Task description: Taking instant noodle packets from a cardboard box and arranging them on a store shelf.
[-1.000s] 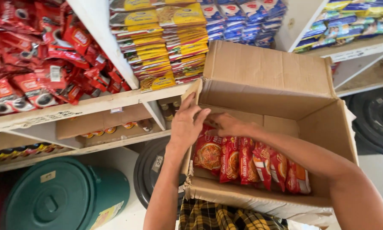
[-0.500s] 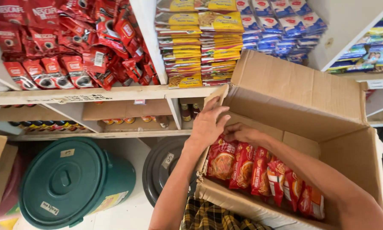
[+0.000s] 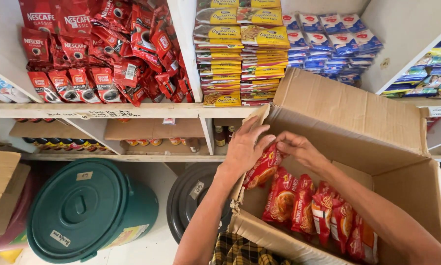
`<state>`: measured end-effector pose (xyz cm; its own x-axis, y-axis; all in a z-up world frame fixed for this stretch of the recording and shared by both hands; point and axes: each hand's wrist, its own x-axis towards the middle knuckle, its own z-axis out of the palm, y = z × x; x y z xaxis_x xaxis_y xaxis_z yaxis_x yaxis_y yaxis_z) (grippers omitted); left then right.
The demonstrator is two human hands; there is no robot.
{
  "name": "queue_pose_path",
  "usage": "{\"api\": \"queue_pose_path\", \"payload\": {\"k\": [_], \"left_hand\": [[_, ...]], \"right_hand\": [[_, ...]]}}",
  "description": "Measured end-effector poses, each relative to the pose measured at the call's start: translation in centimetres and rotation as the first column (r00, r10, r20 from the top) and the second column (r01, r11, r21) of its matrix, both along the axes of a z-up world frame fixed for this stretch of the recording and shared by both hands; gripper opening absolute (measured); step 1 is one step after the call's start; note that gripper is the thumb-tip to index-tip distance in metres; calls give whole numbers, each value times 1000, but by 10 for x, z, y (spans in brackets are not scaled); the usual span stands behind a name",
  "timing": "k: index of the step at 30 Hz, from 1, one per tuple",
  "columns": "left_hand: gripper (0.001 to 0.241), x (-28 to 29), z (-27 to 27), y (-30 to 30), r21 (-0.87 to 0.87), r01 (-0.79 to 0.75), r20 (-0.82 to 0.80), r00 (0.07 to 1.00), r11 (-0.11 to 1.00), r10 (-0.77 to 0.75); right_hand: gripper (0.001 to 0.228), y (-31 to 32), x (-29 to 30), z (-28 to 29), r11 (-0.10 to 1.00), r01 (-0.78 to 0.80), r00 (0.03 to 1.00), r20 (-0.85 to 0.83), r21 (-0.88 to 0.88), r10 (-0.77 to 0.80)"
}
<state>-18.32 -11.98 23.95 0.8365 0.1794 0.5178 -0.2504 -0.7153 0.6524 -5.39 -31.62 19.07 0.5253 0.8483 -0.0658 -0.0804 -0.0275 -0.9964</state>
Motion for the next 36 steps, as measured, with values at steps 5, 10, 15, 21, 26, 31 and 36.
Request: {"api": "queue_pose_path", "payload": {"k": [5, 10, 15, 21, 26, 31, 36], "left_hand": [[43, -12, 23, -5, 33, -62, 123, 991, 998, 58], [86, -21, 47, -12, -403, 303, 205, 950, 863, -238], [107, -23, 67, -15, -445, 227, -64, 957, 866, -284], [83, -20, 59, -21, -508, 198, -106, 952, 838, -289], [74, -15, 44, -20, -709, 239, 50, 955, 664, -291], [74, -17, 48, -20, -704, 259, 67, 951, 662, -301], [71, -15, 42, -17, -781, 288, 89, 929, 554, -358]], "right_hand": [[14, -4, -14, 56, 981, 190, 940, 298, -52, -166], [13, -6, -14, 93, 957, 286, 835, 479, 41, -270], [12, -8, -13, 119, 954, 245, 744, 597, 174, -300], [18, -15, -9, 140, 947, 308, 780, 546, 89, -305], [33, -31, 1, 159, 984, 177, 827, 546, -27, -134], [19, -46, 21, 131, 971, 241, 915, 335, -4, -225], [14, -47, 30, 125, 956, 269, 957, 81, 119, -279]]}}
